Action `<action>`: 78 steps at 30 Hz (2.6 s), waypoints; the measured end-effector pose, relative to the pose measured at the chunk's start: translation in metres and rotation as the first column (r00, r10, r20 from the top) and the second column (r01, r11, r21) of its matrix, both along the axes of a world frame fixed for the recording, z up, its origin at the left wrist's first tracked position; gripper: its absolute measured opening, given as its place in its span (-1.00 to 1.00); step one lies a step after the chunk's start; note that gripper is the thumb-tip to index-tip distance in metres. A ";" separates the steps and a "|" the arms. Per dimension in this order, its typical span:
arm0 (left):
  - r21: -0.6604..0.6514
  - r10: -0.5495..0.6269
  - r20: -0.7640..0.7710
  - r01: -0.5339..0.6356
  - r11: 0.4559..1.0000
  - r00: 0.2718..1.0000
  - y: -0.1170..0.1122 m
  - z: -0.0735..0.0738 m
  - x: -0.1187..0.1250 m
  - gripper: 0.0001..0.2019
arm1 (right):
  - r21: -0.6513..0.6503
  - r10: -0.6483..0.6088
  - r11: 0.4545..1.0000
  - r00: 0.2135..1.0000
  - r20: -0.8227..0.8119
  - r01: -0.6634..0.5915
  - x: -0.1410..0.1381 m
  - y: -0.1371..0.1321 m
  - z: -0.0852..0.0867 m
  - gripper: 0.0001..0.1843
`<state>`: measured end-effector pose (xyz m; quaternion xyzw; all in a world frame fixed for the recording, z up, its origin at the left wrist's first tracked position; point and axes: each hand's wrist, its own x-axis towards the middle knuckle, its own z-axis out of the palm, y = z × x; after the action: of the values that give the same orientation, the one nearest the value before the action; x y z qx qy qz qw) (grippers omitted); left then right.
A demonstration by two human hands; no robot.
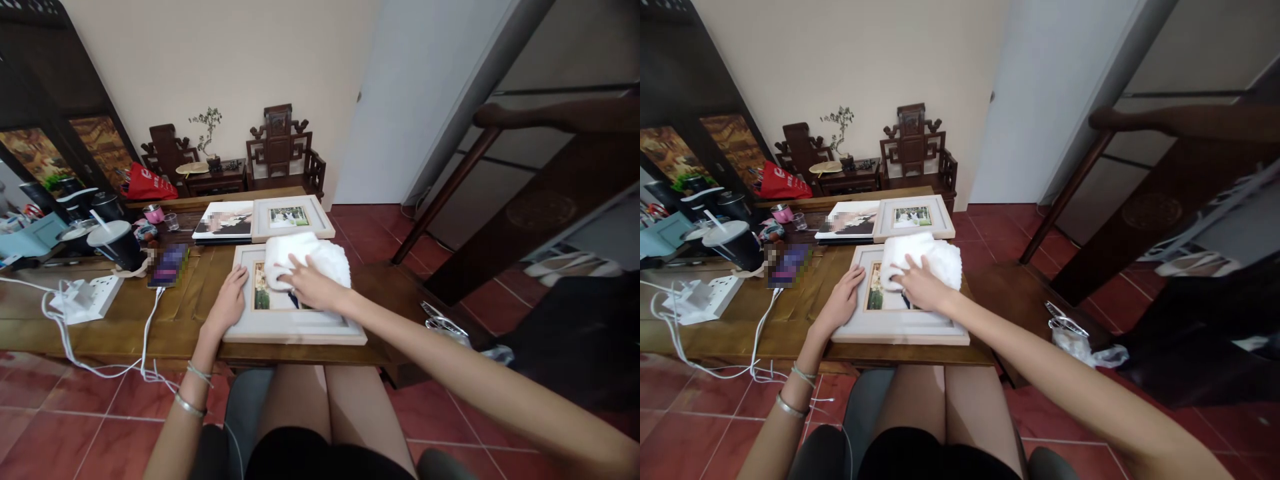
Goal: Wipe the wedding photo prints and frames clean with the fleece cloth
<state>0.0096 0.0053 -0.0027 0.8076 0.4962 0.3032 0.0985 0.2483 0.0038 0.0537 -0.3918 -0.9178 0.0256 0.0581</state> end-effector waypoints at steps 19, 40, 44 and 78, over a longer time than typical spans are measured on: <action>-0.057 0.007 0.004 -0.007 0.998 1.000 -0.004 0.006 0.003 -0.57 | 0.009 -0.025 1.000 0.998 -0.049 0.025 -0.022 0.017 -0.007 -0.46; -0.089 0.036 0.031 -0.033 0.996 0.999 -0.008 0.015 0.008 -0.52 | -0.367 0.142 0.927 0.977 0.160 -0.075 0.010 -0.079 0.056 -0.51; -0.035 0.042 0.044 -0.040 0.999 0.998 -0.005 0.008 0.008 -0.59 | -0.391 0.064 0.920 0.979 0.193 0.017 0.039 -0.083 0.056 -0.49; -0.016 -0.020 0.003 0.020 1.000 1.000 0.001 0.006 -0.001 -0.55 | 0.099 -0.182 0.979 0.983 0.038 0.177 0.046 0.028 -0.004 -0.49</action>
<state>0.0089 0.0065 0.0030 0.8114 0.4902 0.2992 0.1088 0.2941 0.0314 0.0497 -0.4704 -0.8800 -0.0325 0.0573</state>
